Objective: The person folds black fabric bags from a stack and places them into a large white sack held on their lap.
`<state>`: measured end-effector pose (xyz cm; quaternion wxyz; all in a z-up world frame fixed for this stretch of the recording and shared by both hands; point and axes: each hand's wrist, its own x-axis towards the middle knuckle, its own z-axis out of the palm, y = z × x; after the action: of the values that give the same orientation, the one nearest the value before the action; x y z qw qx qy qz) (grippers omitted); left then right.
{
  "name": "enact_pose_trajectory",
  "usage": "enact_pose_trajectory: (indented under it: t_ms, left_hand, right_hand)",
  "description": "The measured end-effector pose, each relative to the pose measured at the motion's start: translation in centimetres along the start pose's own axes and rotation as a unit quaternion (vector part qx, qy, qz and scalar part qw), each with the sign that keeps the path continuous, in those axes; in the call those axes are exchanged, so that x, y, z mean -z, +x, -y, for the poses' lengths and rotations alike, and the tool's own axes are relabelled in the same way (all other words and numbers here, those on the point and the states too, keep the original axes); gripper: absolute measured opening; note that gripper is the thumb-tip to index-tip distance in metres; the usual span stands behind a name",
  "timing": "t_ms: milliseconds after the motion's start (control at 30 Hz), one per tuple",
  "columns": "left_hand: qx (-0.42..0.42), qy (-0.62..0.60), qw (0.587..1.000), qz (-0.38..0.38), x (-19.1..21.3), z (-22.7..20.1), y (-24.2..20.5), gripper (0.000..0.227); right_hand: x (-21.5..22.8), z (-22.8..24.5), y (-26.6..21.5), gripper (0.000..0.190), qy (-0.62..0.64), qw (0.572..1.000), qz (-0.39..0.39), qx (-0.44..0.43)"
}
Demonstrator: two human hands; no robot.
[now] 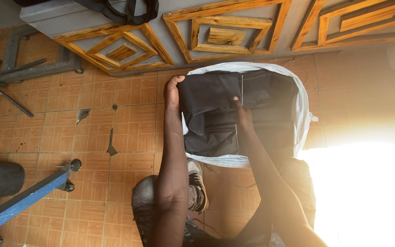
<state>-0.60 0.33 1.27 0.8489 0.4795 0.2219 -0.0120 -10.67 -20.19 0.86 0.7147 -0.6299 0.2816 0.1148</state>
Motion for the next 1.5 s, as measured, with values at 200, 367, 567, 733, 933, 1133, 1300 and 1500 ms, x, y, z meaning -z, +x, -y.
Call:
enact_pose_trajectory:
  t_ms: [200,367,567,733,933,1133,1300,1500]
  left_hand:
    - [0.117,-0.219,0.968,0.029,-1.2,1.4,-3.2,0.015]
    - [0.091,-0.22,0.963,0.128,0.5,3.7,-1.0,0.032]
    - [0.118,-0.048,0.984,0.121,4.5,12.1,1.6,0.037]
    - [0.184,0.42,0.828,0.322,-1.2,12.3,-2.8,0.065]
    - [0.147,0.097,0.954,0.243,4.3,18.1,4.7,0.028]
    - [0.212,-0.062,0.964,0.148,9.4,25.5,5.7,0.024]
    - [0.219,0.135,0.958,0.129,11.9,24.4,2.3,0.028]
    - [0.331,0.437,0.789,0.28,8.1,20.9,-0.8,0.027]
  right_hand:
    - [0.0,-1.7,1.9,0.085,-0.011,0.997,0.038,0.068]
    - [-1.6,0.2,2.9,0.074,0.071,0.979,-0.095,0.168]
    - [1.2,0.9,11.2,0.068,0.117,0.942,-0.098,0.3]
    - [2.5,7.4,4.9,0.022,-0.225,0.897,-0.095,0.368]
    - [-0.2,2.0,2.8,0.027,-0.418,0.693,-0.122,0.574]
    - [1.6,-1.6,5.2,0.022,-0.484,0.759,0.053,0.432]
    - [4.3,-6.8,9.5,0.046,-0.687,0.697,0.08,0.19]
    - [3.0,-3.8,3.6,0.055,-0.645,0.743,0.001,0.181]
